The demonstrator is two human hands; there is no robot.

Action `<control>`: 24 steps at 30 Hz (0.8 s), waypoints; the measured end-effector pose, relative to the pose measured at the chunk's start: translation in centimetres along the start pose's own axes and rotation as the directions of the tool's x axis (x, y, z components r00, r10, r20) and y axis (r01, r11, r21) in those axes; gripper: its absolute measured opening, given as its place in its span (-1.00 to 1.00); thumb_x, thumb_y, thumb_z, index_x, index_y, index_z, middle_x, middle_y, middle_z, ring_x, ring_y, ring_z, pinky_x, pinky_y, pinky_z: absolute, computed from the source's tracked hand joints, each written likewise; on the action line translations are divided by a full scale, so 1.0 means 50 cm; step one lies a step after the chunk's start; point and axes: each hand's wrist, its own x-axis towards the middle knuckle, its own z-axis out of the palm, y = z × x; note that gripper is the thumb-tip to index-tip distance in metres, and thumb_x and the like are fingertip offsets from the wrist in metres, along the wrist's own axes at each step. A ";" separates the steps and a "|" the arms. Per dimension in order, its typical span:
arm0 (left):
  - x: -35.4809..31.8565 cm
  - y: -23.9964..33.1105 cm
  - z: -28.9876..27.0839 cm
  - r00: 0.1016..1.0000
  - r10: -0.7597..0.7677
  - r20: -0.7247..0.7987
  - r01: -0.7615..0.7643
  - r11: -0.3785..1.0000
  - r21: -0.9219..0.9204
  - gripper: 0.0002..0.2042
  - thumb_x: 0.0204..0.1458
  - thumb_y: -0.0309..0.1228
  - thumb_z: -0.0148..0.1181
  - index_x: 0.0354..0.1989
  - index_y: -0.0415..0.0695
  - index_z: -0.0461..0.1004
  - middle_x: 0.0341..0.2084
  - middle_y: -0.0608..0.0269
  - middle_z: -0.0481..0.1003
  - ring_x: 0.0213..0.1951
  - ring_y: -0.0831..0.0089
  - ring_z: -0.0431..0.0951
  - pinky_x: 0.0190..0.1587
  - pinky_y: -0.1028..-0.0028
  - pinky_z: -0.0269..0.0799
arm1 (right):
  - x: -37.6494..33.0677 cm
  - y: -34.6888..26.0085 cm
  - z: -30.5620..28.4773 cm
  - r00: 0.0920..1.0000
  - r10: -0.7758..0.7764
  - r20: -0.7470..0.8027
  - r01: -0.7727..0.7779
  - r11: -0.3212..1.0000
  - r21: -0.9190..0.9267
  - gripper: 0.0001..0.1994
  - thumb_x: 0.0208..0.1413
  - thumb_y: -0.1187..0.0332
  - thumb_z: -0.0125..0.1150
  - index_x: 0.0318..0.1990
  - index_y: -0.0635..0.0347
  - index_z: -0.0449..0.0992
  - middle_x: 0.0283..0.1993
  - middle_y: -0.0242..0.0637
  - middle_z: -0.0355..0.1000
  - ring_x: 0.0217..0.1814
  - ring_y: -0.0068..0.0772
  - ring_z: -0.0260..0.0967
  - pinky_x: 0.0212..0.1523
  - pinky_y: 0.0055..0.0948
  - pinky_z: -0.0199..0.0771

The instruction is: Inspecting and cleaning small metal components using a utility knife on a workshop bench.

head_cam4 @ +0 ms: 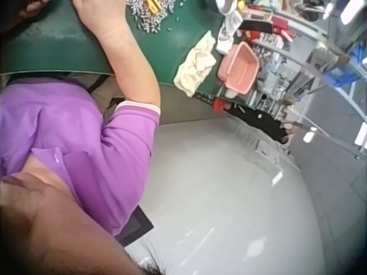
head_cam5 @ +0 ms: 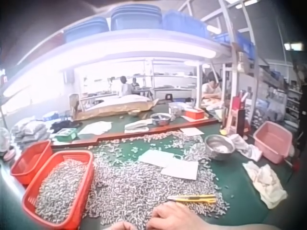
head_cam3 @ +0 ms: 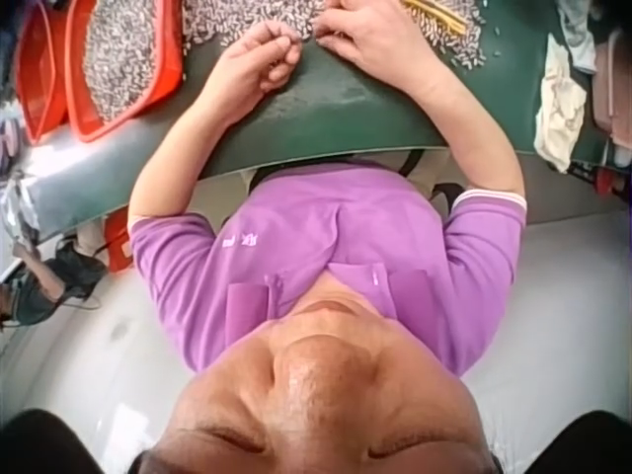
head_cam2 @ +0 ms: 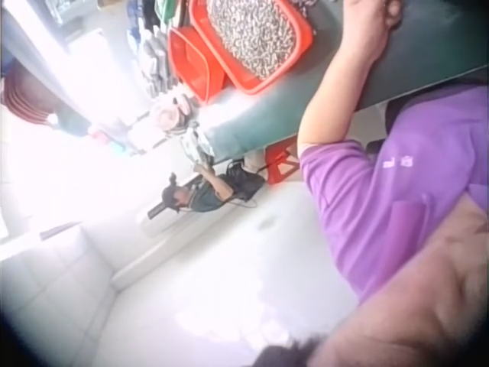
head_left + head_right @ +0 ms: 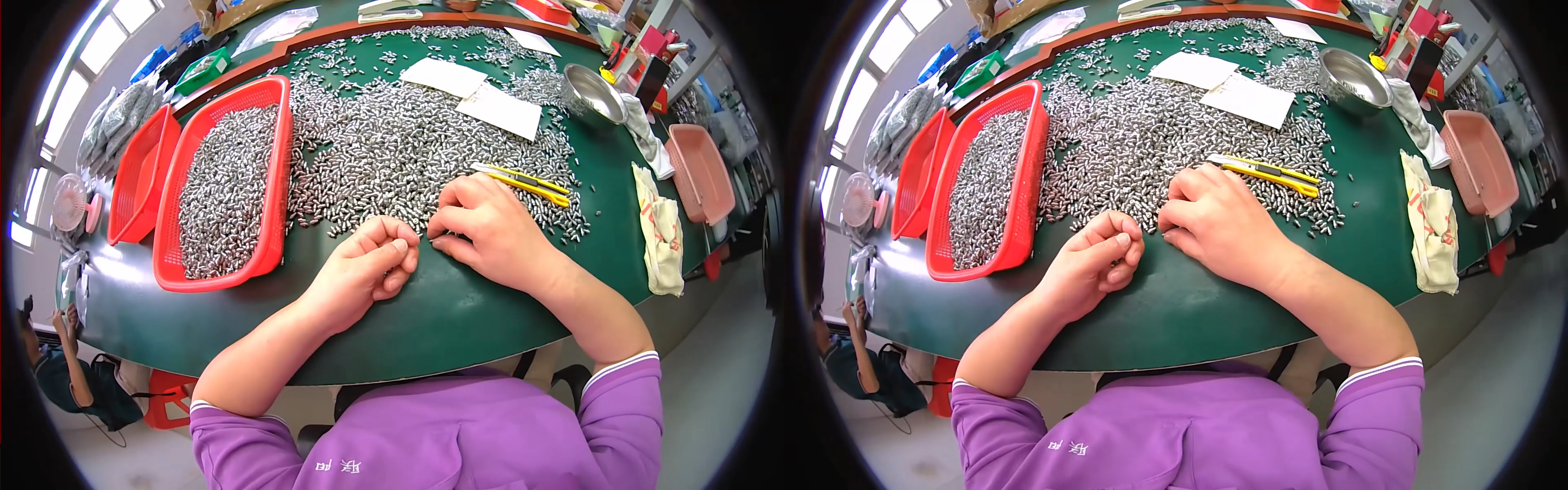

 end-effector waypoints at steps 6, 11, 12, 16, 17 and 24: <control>0.000 0.002 -0.005 0.999 -0.006 0.049 0.006 1.000 -0.004 -0.90 0.22 -0.46 -0.05 -0.14 -0.13 0.32 -0.40 0.33 0.39 -0.55 0.69 0.23 -0.56 0.69 0.08 | 0.007 0.001 -0.003 0.999 0.020 -0.046 -0.012 0.985 0.173 -0.90 0.03 0.38 0.26 -0.33 0.14 0.49 -0.32 -0.34 0.40 -0.20 -0.28 0.36 -0.14 -0.32 0.35; -0.003 0.001 -0.005 0.998 -0.008 0.060 0.006 0.999 0.041 -0.89 0.22 -0.39 0.01 -0.15 -0.09 0.33 -0.43 0.36 0.39 -0.56 0.69 0.23 -0.56 0.70 0.05 | 0.004 -0.005 -0.012 0.988 0.145 0.054 -0.153 0.854 0.498 -0.81 0.16 0.28 0.20 -0.24 0.23 0.50 -0.30 -0.33 0.45 -0.27 -0.49 0.40 -0.21 -0.51 0.41; -0.002 0.001 -0.006 0.998 -0.009 0.059 0.007 0.999 0.040 -0.89 0.22 -0.38 0.01 -0.15 -0.09 0.33 -0.43 0.36 0.38 -0.56 0.69 0.23 -0.56 0.70 0.05 | 0.004 -0.006 -0.012 0.983 0.166 0.076 -0.180 0.827 0.533 -0.81 0.16 0.27 0.20 -0.24 0.23 0.50 -0.30 -0.33 0.45 -0.26 -0.49 0.40 -0.20 -0.51 0.41; -0.002 0.002 -0.006 0.998 -0.006 0.068 0.003 0.999 0.037 -0.89 0.22 -0.37 0.03 -0.15 -0.09 0.34 -0.44 0.36 0.38 -0.56 0.70 0.22 -0.56 0.70 0.05 | 0.004 -0.005 -0.014 0.970 0.204 0.130 -0.241 0.781 0.576 -0.80 0.16 0.26 0.22 -0.23 0.23 0.50 -0.28 -0.33 0.46 -0.25 -0.50 0.40 -0.19 -0.51 0.41; -0.003 0.002 -0.006 0.998 -0.006 0.066 0.003 0.999 0.038 -0.89 0.22 -0.37 0.03 -0.15 -0.09 0.34 -0.44 0.36 0.38 -0.56 0.70 0.22 -0.56 0.70 0.05 | 0.005 -0.006 -0.013 0.970 0.204 0.130 -0.241 0.780 0.577 -0.80 0.16 0.26 0.22 -0.23 0.23 0.50 -0.28 -0.33 0.46 -0.25 -0.50 0.40 -0.19 -0.51 0.41; -0.003 0.001 -0.004 0.997 0.001 0.072 -0.004 0.999 0.038 -0.88 0.22 -0.36 0.04 -0.15 -0.09 0.34 -0.44 0.37 0.39 -0.56 0.71 0.22 -0.56 0.70 0.04 | 0.003 -0.009 -0.012 0.984 0.173 0.047 -0.172 0.840 0.515 -0.88 0.08 0.42 0.25 -0.24 0.22 0.51 -0.29 -0.33 0.47 -0.25 -0.48 0.43 -0.20 -0.49 0.43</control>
